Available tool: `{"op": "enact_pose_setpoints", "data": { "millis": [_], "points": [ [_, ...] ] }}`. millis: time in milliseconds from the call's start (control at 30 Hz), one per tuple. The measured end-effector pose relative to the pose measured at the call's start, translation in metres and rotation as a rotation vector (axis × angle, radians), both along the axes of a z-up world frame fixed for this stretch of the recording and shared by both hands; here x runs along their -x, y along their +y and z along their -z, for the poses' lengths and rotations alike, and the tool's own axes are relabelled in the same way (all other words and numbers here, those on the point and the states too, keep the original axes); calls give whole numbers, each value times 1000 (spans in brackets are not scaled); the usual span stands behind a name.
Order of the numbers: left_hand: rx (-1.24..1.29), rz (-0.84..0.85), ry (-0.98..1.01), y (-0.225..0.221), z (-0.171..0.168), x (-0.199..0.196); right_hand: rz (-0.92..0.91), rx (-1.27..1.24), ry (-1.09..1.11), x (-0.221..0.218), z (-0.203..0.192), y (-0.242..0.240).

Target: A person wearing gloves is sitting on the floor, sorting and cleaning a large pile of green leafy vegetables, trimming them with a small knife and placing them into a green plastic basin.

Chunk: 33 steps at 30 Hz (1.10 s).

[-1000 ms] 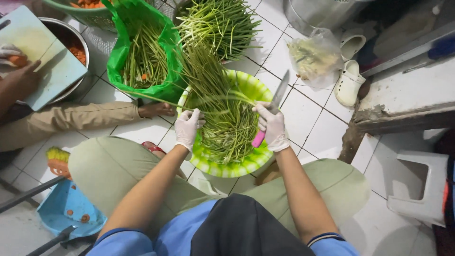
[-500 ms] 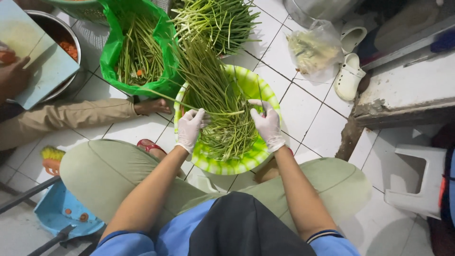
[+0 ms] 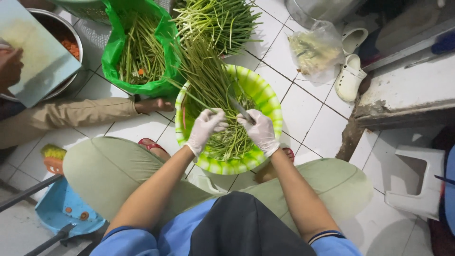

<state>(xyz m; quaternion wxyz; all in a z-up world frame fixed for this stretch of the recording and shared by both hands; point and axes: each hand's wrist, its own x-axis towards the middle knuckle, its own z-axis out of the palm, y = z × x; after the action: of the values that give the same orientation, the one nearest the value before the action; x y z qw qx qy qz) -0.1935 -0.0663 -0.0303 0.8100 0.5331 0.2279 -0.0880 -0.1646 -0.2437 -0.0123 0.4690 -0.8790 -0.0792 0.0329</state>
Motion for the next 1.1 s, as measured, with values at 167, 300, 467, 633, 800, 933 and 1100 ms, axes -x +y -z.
{"op": "enact_pose_setpoints", "data": {
  "millis": [167,300,467,633,800,933,1100],
  "points": [
    [45,14,-18,-16,35,4,-69,77,-89,7,0,5],
    [-5,0,-37,-15,17,4,-1,-45,-12,9,3,5],
    [-32,-9,-75,-15,23,3,20,-121,56,5,8,4],
    [-60,-36,-133,-16,19,3,128,-140,132,-2,9,2],
    [-44,-47,-136,-13,19,3,136,-213,146,-7,6,-7],
    [-50,-38,-153,-13,18,4,-11,-85,105,-2,-12,-2],
    [-108,-23,-164,-13,21,4,82,-55,205,-1,2,0]
  ]
}}
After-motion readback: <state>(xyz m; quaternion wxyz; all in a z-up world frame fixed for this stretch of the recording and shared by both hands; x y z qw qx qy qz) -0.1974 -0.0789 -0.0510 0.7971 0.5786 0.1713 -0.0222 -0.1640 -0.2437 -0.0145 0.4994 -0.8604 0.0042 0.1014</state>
